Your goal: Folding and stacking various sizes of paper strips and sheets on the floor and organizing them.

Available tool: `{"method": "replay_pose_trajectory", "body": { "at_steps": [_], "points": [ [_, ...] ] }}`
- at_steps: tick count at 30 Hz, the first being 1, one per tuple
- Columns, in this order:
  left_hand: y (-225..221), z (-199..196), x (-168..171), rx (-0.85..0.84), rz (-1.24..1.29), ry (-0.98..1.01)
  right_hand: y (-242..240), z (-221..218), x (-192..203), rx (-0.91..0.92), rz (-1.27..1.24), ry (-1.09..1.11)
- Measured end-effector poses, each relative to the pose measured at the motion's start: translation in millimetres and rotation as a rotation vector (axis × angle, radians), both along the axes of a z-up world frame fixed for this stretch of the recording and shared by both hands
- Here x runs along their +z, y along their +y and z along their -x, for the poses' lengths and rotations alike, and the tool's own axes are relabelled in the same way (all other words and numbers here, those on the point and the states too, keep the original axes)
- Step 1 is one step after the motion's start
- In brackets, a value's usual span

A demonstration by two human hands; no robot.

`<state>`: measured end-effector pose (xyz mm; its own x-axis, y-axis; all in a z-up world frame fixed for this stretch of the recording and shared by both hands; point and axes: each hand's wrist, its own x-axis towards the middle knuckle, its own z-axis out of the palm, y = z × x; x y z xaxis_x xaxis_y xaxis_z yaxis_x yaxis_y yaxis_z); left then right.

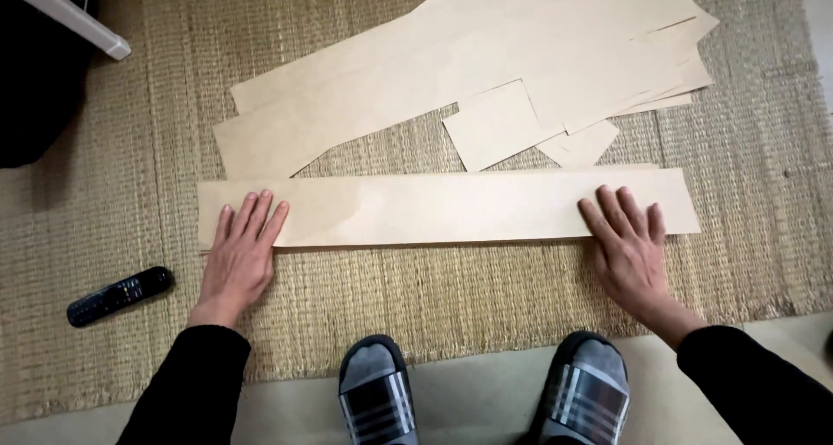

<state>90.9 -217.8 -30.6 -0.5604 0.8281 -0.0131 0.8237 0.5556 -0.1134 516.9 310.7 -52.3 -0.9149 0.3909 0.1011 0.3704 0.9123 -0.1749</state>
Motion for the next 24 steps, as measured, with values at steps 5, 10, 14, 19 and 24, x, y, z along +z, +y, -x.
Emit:
{"method": "replay_pose_trajectory", "body": {
  "at_steps": [5, 10, 14, 19, 24],
  "points": [
    [3.2, 3.7, 11.2, 0.094, 0.181, -0.233, 1.6, -6.0, 14.0, 0.027, 0.072, -0.039],
    [10.2, 0.4, 46.1, 0.243, -0.244, -0.230, 3.9, 5.1, 59.8, -0.047, 0.063, 0.321],
    [-2.7, 21.2, 40.1, 0.870, -0.518, -0.466, 9.4, 29.7, 96.8, -0.677, 0.413, 0.233],
    [-13.9, 29.0, 32.8, 0.973, -0.662, -0.568, 27.0, 34.4, 71.4, -0.896, 0.595, 0.202],
    [-4.6, 23.5, 44.5, 0.920, -0.551, -0.566, 25.7, 41.9, 57.0, -0.852, 0.601, 0.170]
  ]
}}
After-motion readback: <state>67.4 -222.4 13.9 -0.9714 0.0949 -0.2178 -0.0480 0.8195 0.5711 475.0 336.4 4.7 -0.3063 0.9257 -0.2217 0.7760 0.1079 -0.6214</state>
